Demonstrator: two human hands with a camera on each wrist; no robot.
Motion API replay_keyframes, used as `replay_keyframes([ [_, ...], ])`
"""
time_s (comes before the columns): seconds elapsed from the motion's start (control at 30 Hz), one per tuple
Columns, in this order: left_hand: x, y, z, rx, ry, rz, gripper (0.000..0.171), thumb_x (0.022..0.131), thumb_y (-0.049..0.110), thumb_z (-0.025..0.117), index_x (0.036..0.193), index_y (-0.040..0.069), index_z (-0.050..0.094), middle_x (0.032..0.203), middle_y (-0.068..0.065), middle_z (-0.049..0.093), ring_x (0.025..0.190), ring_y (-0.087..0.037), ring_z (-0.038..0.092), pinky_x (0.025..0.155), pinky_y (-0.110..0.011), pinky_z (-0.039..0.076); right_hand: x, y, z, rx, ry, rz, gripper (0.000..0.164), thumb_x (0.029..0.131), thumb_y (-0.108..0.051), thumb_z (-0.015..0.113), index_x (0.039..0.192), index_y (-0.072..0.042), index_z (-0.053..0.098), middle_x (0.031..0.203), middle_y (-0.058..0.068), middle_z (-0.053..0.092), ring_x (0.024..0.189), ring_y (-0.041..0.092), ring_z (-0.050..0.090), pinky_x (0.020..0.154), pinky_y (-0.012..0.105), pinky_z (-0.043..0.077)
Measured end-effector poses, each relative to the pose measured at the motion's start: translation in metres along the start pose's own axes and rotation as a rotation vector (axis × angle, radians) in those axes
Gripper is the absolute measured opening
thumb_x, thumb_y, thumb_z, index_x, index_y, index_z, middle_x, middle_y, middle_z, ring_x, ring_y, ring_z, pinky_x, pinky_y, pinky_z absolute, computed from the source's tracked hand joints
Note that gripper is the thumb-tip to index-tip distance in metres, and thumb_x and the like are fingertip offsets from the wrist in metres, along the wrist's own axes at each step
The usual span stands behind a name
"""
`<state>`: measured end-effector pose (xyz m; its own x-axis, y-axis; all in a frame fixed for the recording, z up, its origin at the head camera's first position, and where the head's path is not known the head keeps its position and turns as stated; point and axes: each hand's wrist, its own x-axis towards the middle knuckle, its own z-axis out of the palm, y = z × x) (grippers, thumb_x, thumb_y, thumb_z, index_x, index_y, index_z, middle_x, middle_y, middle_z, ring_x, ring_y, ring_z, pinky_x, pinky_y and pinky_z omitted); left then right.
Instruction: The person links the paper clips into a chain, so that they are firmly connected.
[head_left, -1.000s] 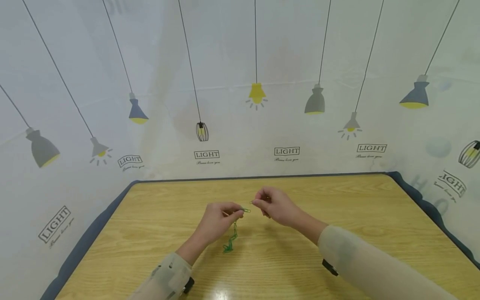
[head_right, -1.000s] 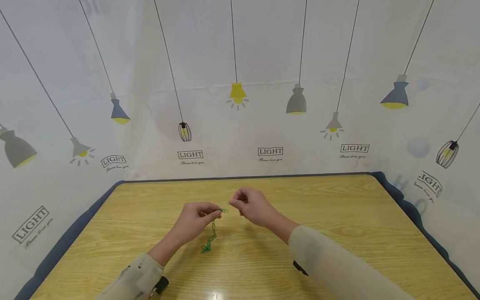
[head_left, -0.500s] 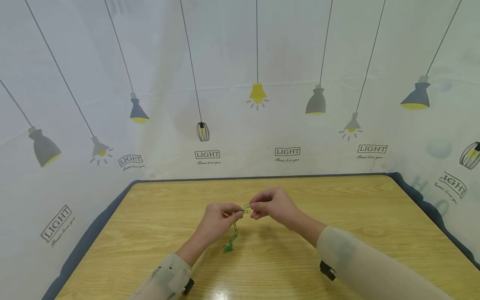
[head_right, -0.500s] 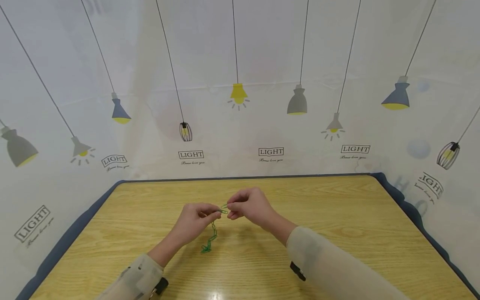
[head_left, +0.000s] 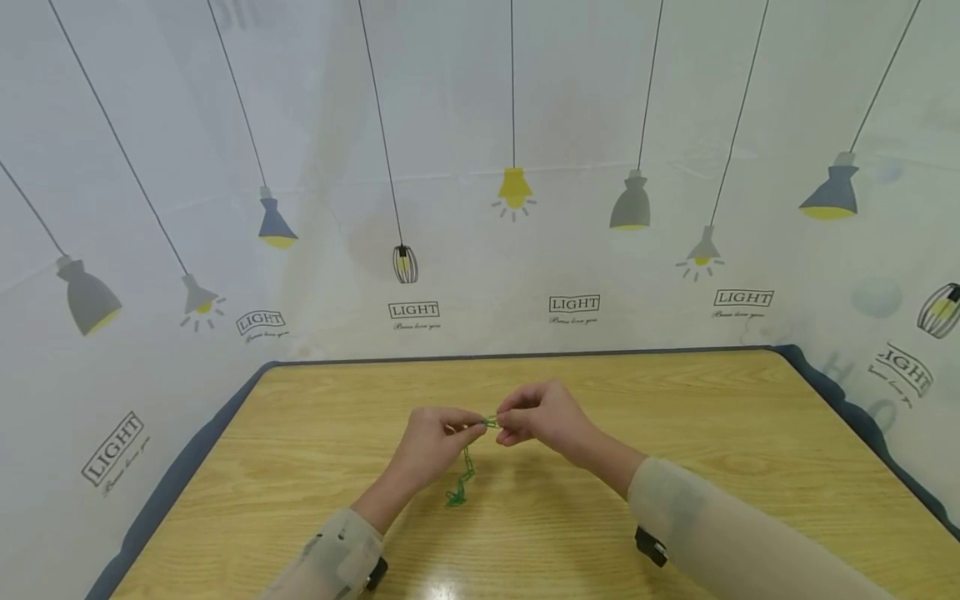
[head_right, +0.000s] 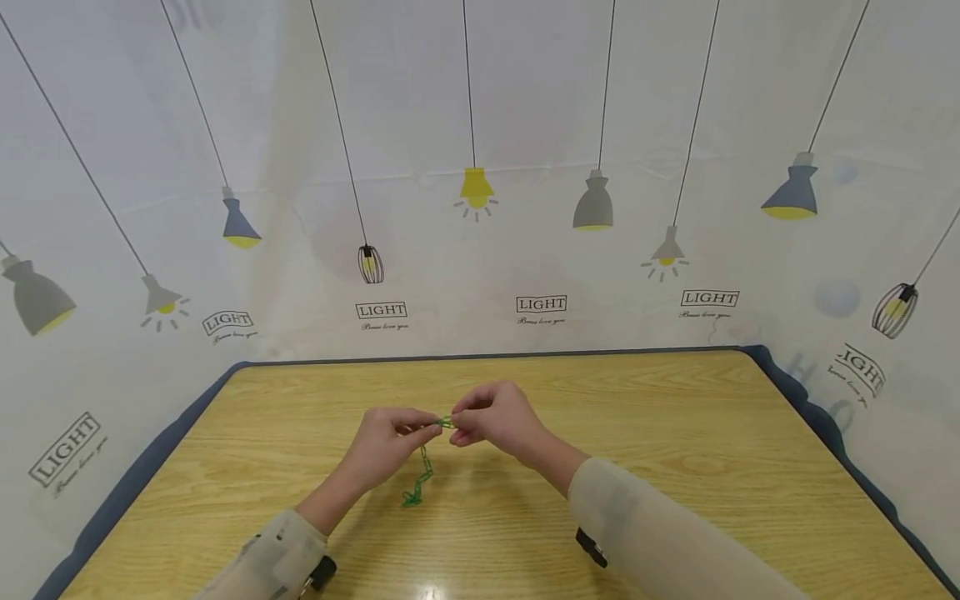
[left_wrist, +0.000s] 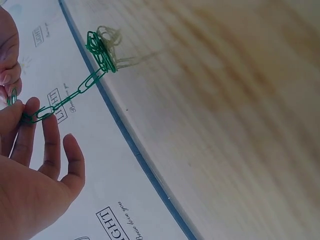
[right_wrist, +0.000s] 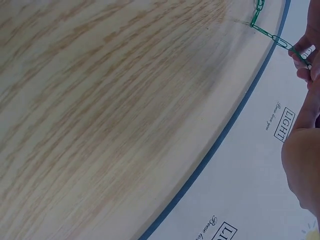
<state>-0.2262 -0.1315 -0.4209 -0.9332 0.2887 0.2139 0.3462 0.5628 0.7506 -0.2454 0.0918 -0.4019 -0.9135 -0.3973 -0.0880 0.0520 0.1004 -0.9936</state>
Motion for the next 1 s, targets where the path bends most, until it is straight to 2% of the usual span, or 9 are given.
replay_keyframes([
  [0.1, 0.0002, 0.0007, 0.0001, -0.002, 0.004, -0.008, 0.013, 0.1, 0.02, 0.076, 0.108, 0.015, 0.086, 0.11, -0.005, 0.083, 0.085, -0.012, 0.073, 0.071, -0.025, 0.059, 0.0002, 0.0006, -0.0004, 0.01, 0.002, 0.003, 0.019, 0.101, -0.001, 0.068, 0.113, 0.013, 0.07, 0.098, 0.019, 0.076, 0.078, 0.016, 0.079, 0.084, 0.041, 0.067],
  [0.23, 0.0004, 0.0005, 0.0006, 0.005, 0.007, 0.003, 0.013, 0.099, 0.02, 0.077, 0.107, 0.015, 0.086, 0.108, -0.004, 0.084, 0.082, -0.009, 0.072, 0.07, -0.024, 0.059, -0.0004, 0.0012, -0.0014, 0.015, 0.008, 0.012, 0.019, 0.101, -0.001, 0.067, 0.112, 0.013, 0.07, 0.1, 0.021, 0.076, 0.077, 0.015, 0.079, 0.08, 0.036, 0.067],
  [0.4, -0.0005, -0.0008, 0.0014, 0.026, 0.005, 0.036, 0.013, 0.099, 0.019, 0.078, 0.107, 0.014, 0.086, 0.106, -0.004, 0.084, 0.08, -0.007, 0.072, 0.07, -0.023, 0.058, -0.0022, 0.0022, -0.003, 0.013, 0.011, 0.024, 0.019, 0.1, -0.002, 0.067, 0.111, 0.013, 0.07, 0.105, 0.029, 0.075, 0.077, 0.015, 0.079, 0.08, 0.036, 0.067],
  [0.67, -0.0007, 0.0016, 0.0009, 0.044, -0.004, 0.043, 0.012, 0.099, 0.019, 0.077, 0.107, 0.015, 0.086, 0.106, -0.003, 0.084, 0.082, -0.009, 0.071, 0.07, -0.022, 0.057, -0.0037, 0.0036, -0.0063, 0.018, 0.001, 0.028, 0.019, 0.099, -0.002, 0.068, 0.11, 0.014, 0.069, 0.102, 0.03, 0.075, 0.077, 0.016, 0.079, 0.079, 0.035, 0.067],
  [0.8, -0.0011, 0.0036, 0.0004, 0.051, -0.01, 0.047, 0.012, 0.099, 0.019, 0.077, 0.107, 0.015, 0.086, 0.107, -0.003, 0.084, 0.084, -0.011, 0.071, 0.07, -0.022, 0.056, -0.0041, 0.0031, -0.0073, 0.021, 0.0, 0.031, 0.019, 0.099, -0.002, 0.069, 0.11, 0.014, 0.069, 0.1, 0.027, 0.076, 0.077, 0.016, 0.079, 0.079, 0.036, 0.067],
  [1.0, -0.0009, 0.0052, 0.0, 0.063, -0.01, 0.056, 0.012, 0.099, 0.019, 0.077, 0.106, 0.016, 0.086, 0.107, -0.003, 0.084, 0.087, -0.012, 0.072, 0.07, -0.023, 0.057, -0.0072, 0.0012, -0.0081, 0.023, -0.01, 0.031, 0.019, 0.099, -0.002, 0.069, 0.11, 0.014, 0.07, 0.091, 0.014, 0.077, 0.076, 0.016, 0.079, 0.079, 0.036, 0.067],
])
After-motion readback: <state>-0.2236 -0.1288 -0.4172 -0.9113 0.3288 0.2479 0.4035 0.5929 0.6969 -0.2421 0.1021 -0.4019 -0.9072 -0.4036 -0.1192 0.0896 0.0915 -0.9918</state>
